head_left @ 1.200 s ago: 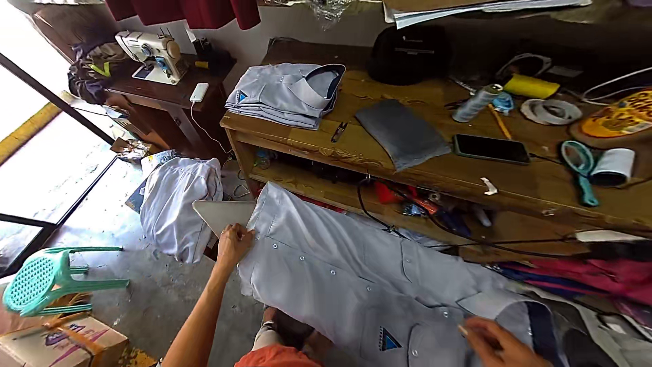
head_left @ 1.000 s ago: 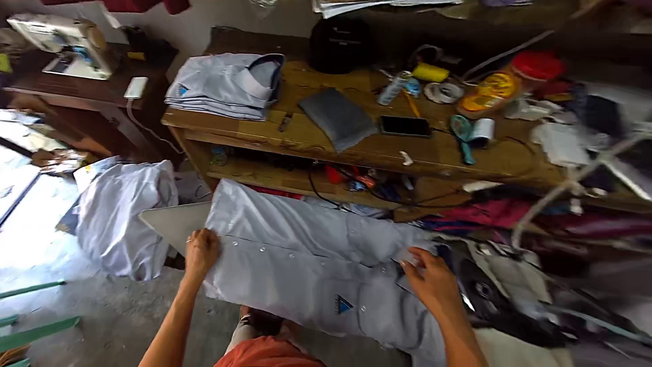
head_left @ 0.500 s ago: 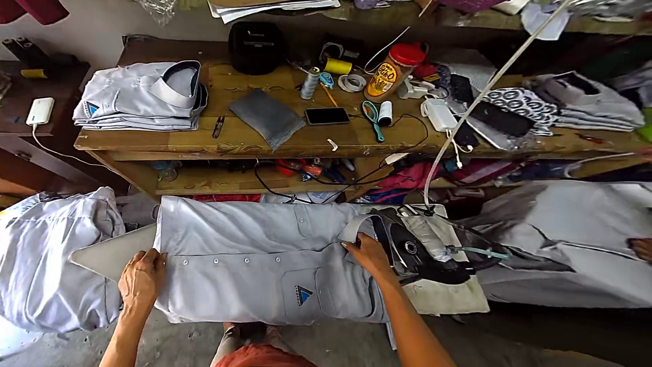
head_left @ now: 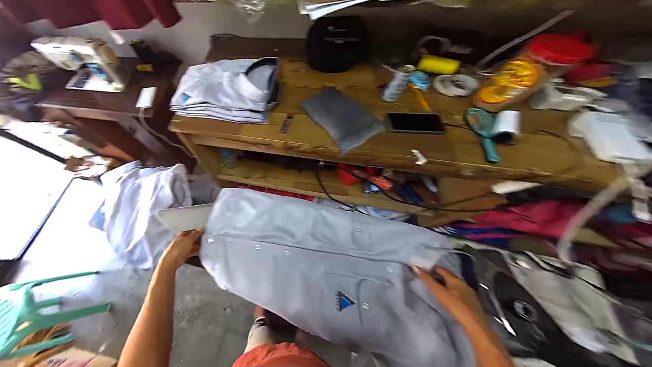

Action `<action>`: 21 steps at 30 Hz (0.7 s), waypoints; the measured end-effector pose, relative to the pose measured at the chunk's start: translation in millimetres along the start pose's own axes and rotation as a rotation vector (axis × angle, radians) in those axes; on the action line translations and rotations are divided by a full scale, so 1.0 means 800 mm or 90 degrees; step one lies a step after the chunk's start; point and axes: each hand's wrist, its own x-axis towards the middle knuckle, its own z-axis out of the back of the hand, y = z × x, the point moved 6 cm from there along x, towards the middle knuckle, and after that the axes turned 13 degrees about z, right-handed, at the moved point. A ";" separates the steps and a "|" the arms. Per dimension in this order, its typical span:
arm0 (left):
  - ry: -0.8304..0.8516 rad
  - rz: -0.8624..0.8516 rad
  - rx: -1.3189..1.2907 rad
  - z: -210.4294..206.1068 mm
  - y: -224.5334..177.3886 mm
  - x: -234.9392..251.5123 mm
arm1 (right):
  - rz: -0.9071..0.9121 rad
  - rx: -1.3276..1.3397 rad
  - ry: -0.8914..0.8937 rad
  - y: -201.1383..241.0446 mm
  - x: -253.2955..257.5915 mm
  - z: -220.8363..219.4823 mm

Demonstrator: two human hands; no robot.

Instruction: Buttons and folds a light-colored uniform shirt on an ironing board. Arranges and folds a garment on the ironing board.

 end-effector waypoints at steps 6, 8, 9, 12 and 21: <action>0.150 -0.098 0.040 -0.001 0.006 0.010 | 0.004 -0.036 0.083 -0.007 0.003 -0.002; 0.066 -0.132 0.077 -0.002 0.004 0.011 | -0.009 -0.061 0.080 -0.002 0.004 -0.002; 0.035 -0.138 0.096 -0.002 0.003 0.010 | -0.021 -0.070 0.079 -0.001 0.003 -0.001; 0.018 -0.138 0.088 -0.002 0.004 0.010 | -0.077 -0.106 0.082 -0.001 0.001 0.001; 0.199 -0.029 -0.092 -0.004 0.018 0.006 | 0.136 -0.127 -0.079 0.112 -0.008 0.020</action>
